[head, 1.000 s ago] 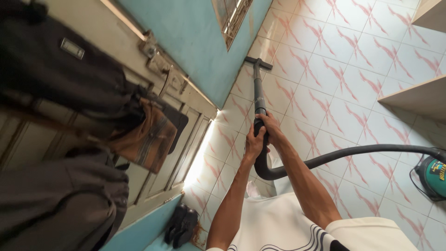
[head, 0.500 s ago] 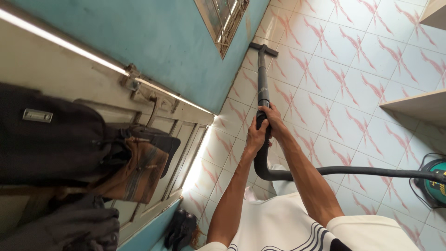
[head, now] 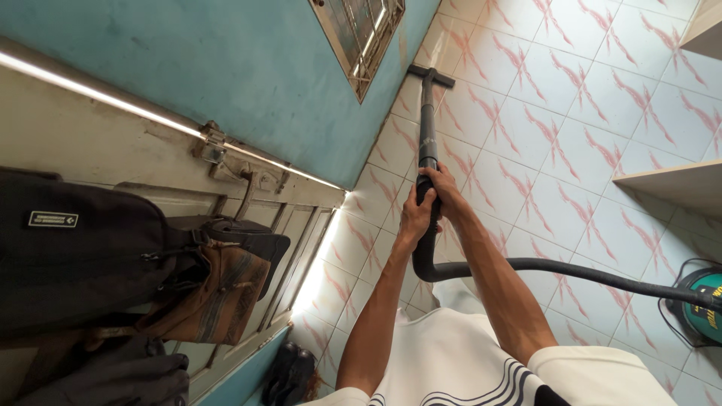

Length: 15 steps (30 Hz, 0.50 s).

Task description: The person connects the hose to the extension wand of a vacuum cleaner, then vacuums the tiled floor.

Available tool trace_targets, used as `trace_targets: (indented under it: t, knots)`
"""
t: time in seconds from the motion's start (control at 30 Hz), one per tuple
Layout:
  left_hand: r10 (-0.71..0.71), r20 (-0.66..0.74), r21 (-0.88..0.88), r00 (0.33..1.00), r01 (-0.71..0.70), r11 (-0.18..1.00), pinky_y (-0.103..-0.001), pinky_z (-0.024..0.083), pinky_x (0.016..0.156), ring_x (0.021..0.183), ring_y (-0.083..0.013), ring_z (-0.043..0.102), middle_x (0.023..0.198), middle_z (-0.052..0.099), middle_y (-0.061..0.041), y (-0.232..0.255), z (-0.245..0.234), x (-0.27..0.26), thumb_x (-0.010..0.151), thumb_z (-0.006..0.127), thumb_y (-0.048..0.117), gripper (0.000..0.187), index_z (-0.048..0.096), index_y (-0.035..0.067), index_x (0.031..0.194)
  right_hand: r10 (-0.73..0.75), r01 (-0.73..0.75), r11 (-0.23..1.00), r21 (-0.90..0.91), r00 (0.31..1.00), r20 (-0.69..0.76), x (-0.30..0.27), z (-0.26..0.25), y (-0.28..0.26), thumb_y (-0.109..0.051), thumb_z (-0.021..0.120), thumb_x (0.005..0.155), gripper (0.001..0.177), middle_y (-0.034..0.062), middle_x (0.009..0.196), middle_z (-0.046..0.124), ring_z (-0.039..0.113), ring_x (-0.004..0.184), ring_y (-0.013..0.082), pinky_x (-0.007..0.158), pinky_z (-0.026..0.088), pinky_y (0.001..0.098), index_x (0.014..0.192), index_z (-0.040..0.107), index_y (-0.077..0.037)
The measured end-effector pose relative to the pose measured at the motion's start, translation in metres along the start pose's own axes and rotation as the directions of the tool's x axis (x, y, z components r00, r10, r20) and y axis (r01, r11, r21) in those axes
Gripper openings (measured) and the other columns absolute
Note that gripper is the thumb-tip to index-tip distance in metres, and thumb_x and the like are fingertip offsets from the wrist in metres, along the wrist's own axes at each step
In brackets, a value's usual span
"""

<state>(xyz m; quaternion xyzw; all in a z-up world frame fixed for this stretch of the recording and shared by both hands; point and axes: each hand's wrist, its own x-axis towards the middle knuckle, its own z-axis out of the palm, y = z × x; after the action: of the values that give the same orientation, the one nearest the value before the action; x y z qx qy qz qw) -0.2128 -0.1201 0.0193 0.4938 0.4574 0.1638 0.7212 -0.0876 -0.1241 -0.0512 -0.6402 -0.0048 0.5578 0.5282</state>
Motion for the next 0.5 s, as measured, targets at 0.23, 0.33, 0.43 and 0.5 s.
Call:
trace_targets:
  t: [0.23,0.33,0.43,0.5]
  knots:
    - [-0.044,-0.008,0.025,0.999,0.044,0.999,-0.031,0.057,0.039,0.051,-0.0171,0.064,0.071,0.062,-0.008,-0.019,-0.010,-0.038,0.097,0.058,0.045,0.051,0.050,0.006,0.129,0.017,-0.017,0.999,-0.052,1.000,-0.008,-0.034,0.006,0.028,-0.034,0.068,0.084,0.057,0.0091,0.090,0.051,0.054,0.067,0.0195,0.044,0.045,0.0360,0.133,0.049,-0.012]
    - [-0.018,-0.009,0.014,1.000,0.018,1.000,-0.031,0.057,0.039,0.052,-0.0164,0.064,0.072,0.062,-0.008,-0.031,-0.018,-0.059,0.097,0.058,0.044,0.050,0.050,0.006,0.128,0.037,-0.037,0.998,-0.050,0.999,-0.004,-0.051,0.011,0.045,-0.034,0.068,0.083,0.067,0.0103,0.091,0.052,0.055,0.069,0.0209,0.044,0.046,0.0361,0.142,0.043,-0.014]
    - [-0.028,-0.017,0.006,0.999,0.028,1.000,-0.031,0.057,0.039,0.052,-0.0167,0.064,0.071,0.062,-0.008,-0.040,-0.028,-0.082,0.098,0.059,0.043,0.049,0.051,0.004,0.127,0.038,-0.039,0.997,-0.063,0.999,-0.015,-0.067,0.018,0.064,-0.034,0.069,0.081,0.076,0.0114,0.094,0.054,0.056,0.071,0.0213,0.046,0.048,0.0364,0.149,0.040,-0.018]
    - [-0.050,-0.031,0.010,0.998,0.050,0.999,-0.031,0.056,0.038,0.051,-0.0176,0.064,0.070,0.062,-0.009,-0.044,-0.035,-0.099,0.097,0.059,0.043,0.049,0.050,0.005,0.127,0.024,-0.026,0.997,-0.079,1.000,-0.017,-0.078,0.023,0.078,-0.034,0.069,0.080,0.077,0.0118,0.096,0.055,0.058,0.072,0.0211,0.047,0.050,0.0364,0.151,0.041,-0.018]
